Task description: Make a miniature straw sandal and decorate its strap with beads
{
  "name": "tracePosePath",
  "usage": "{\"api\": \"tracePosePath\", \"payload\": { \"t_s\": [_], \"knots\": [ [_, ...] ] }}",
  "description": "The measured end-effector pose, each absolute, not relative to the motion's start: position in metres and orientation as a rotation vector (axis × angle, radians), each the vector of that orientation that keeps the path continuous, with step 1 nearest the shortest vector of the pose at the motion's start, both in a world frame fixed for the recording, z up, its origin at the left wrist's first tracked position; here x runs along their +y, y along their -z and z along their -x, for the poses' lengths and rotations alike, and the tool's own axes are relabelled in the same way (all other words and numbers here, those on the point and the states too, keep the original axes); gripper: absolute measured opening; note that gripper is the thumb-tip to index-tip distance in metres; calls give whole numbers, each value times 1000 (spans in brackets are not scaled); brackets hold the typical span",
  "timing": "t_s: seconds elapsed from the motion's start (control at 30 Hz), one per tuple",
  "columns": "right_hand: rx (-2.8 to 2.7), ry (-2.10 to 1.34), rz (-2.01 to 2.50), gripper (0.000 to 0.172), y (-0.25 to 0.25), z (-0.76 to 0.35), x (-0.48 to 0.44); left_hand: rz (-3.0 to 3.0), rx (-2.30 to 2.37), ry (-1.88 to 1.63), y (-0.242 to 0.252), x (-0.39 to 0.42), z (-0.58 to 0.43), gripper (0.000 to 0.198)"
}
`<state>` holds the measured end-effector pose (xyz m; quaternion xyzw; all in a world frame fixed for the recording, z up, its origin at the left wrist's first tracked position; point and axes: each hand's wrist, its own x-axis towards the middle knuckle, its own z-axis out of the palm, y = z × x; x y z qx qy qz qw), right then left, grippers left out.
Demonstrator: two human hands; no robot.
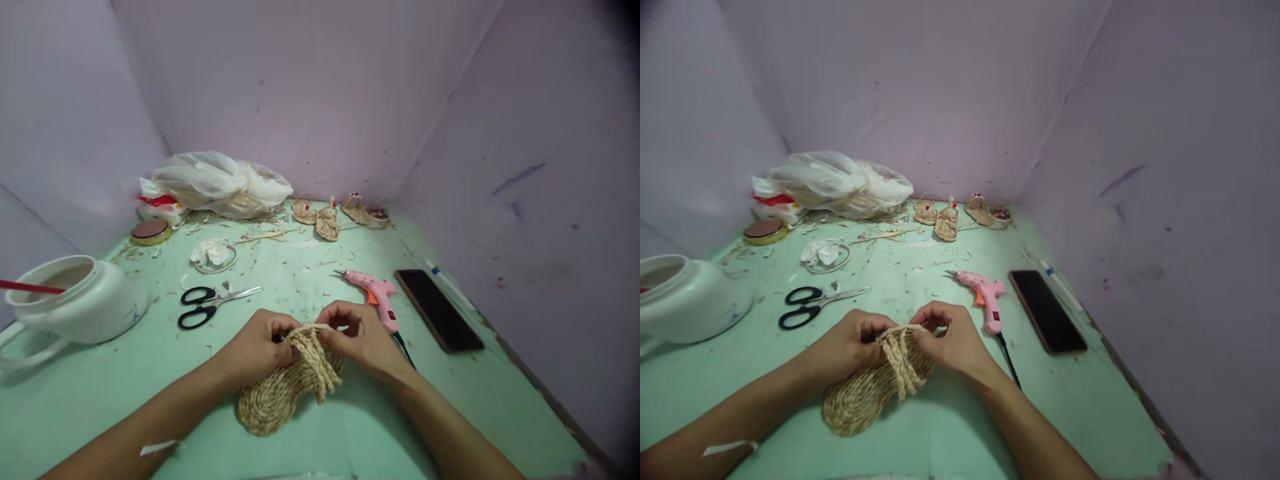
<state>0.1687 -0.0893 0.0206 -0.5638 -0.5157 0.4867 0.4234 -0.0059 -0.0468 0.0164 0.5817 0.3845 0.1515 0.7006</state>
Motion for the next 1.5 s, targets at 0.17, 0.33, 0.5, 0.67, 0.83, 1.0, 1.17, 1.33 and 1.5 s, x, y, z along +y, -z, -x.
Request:
{"api": "tracePosePath", "payload": {
  "t_s": [0.17, 0.33, 0.5, 0.67, 0.83, 1.0, 1.17, 1.33, 1.5],
  "knots": [
    [-1321, -1232, 1425, 6, -15, -167, -88, -1298, 852, -308, -14, -46, 5, 25],
    [-1328, -1227, 1406, 4, -8, -166, -89, -1318, 878, -309, -17, -48, 5, 21],
    [-1325, -1237, 1378, 5, -8, -166, -89, -1338, 893, -332, -18, -48, 4, 21],
    [-1225, -1322, 1294, 15, -11, -177, -88, -1256, 762, -332, -23, -40, 11, 39],
    [-1106, -1535, 1234, 27, -6, -184, -86, -1347, 858, -403, -33, -36, 16, 21],
    [-991, -1583, 1235, 32, 1, -178, -86, -1504, 868, -384, -37, -39, 14, 16],
    [-1036, -1593, 1198, 27, 5, -174, -88, -1503, 850, -331, -26, -37, 17, 17],
    [-1008, -1715, 1136, 25, 6, -172, -91, -1625, 856, -306, -23, -37, 19, 14],
    [-1025, -1763, 1200, 29, 7, -173, -90, -1782, 901, -302, -28, -43, 17, 15]
  ]
}}
